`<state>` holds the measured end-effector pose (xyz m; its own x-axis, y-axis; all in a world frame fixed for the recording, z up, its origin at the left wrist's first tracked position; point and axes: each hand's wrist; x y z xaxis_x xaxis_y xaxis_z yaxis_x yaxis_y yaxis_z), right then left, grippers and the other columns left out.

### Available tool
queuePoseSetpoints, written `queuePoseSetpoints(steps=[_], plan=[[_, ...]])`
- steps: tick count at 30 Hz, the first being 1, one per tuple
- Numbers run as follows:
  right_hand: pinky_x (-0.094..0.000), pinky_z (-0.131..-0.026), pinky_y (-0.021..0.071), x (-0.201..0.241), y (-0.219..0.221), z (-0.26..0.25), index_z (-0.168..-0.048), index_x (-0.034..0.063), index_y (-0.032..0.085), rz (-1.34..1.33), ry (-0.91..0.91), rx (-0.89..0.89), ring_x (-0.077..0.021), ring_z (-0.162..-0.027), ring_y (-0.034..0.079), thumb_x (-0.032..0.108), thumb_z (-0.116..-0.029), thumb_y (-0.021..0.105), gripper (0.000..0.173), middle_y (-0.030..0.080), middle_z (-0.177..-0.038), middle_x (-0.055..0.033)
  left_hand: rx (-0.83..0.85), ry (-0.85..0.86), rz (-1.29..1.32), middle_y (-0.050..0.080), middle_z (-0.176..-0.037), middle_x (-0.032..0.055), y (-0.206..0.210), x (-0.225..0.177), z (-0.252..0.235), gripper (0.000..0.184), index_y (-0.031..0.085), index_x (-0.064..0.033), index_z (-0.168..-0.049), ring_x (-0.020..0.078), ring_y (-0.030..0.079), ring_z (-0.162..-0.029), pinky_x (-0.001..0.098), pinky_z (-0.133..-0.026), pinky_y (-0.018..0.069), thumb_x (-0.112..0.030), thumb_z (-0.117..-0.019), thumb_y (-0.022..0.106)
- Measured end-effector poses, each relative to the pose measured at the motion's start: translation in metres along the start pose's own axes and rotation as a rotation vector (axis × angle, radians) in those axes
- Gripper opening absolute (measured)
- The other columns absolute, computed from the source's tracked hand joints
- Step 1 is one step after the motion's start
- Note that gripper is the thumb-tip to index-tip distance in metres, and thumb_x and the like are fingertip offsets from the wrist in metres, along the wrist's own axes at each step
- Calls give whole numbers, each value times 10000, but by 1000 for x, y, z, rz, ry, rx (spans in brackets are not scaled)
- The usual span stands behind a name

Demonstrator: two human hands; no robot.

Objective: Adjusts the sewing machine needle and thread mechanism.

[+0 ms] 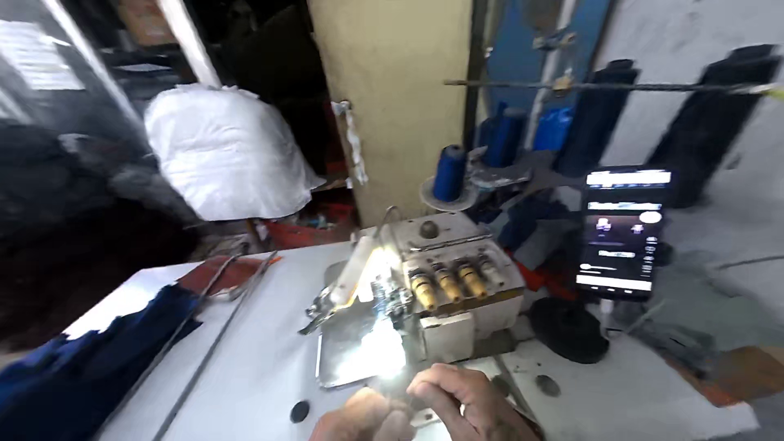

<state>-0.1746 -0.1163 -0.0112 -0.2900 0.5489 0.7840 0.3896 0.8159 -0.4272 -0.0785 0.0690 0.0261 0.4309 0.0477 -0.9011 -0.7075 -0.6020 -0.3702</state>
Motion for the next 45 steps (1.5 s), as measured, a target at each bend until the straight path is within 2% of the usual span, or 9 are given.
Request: queuePoseSetpoints(steps=[3,9,14,17,21,25,27,33,45], plan=[[-359,-815,593,2,23,15,-1003,-66,746,-51,-38,134,-219,-840,734,39,-1010,561,213,748,-925,-181,-88,-61,385,762,-1013,24,7,7,-7,174,740,-20,-1004,123,741,-923,321,-844,632,-28,-1006,566],[-196,-652,512,-4,-10,3,-937,31,726,104,-68,22,-70,-751,605,224,-1043,559,277,647,-888,-88,62,93,-212,654,-1057,158,15,17,-2,230,750,11,-1036,135,644,-926,239,-805,550,-130,-1024,570],[-187,-764,542,-22,21,7,-948,-14,696,-106,-28,1,-55,-862,631,185,-1046,555,263,651,-1011,-113,-158,31,463,763,-1013,39,16,20,-12,164,720,-27,-1018,122,743,-907,314,-832,630,-86,-1027,567],[-238,-703,546,-2,17,13,-967,-58,714,-86,-75,131,-124,-747,655,82,-1031,538,233,699,-860,-149,-239,171,55,673,-1119,82,19,30,-12,243,738,-5,-1119,65,648,-1015,206,-867,558,-127,-1035,544],[-167,-637,521,-4,-8,12,-996,45,722,159,23,-133,-9,-723,616,232,-1064,516,287,685,-853,-22,-271,181,9,672,-990,42,30,43,-6,162,779,-54,-904,9,663,-840,152,-731,588,-193,-954,711],[-605,-886,534,-12,-23,38,-1187,-42,708,616,481,-22,-456,-1042,650,243,-958,654,370,660,-1150,-276,-365,37,289,730,-934,17,38,43,-5,77,780,-62,-817,59,705,-790,206,-691,620,-122,-834,824],[-683,-912,476,-26,-20,51,-1290,-54,659,695,555,-13,-542,-1126,585,229,-949,657,443,603,-1256,-322,-416,-7,388,743,-889,20,45,48,-6,111,742,-75,-785,66,705,-753,210,-672,606,-117,-814,841],[-563,-910,536,-34,-31,51,-1271,-42,669,608,631,-10,-420,-1016,661,151,-969,637,360,655,-1142,-273,-476,-33,594,745,-830,56,66,52,-4,304,624,72,-1182,138,740,-711,284,-687,643,22,-895,709],[-561,-821,551,3,-68,71,-1162,-104,670,556,629,220,-420,-899,674,103,-971,618,286,668,-1079,-290,-755,-90,402,655,-1222,129,80,68,14,130,797,-21,-919,41,671,-895,172,-732,582,-94,-927,690]])
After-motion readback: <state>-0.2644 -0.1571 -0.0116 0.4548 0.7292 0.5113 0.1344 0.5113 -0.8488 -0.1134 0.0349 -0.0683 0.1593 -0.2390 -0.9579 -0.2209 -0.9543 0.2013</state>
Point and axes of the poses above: each hand's wrist, its own z-axis away from the middle knuckle, its own y-axis out of the palm, x = y × z
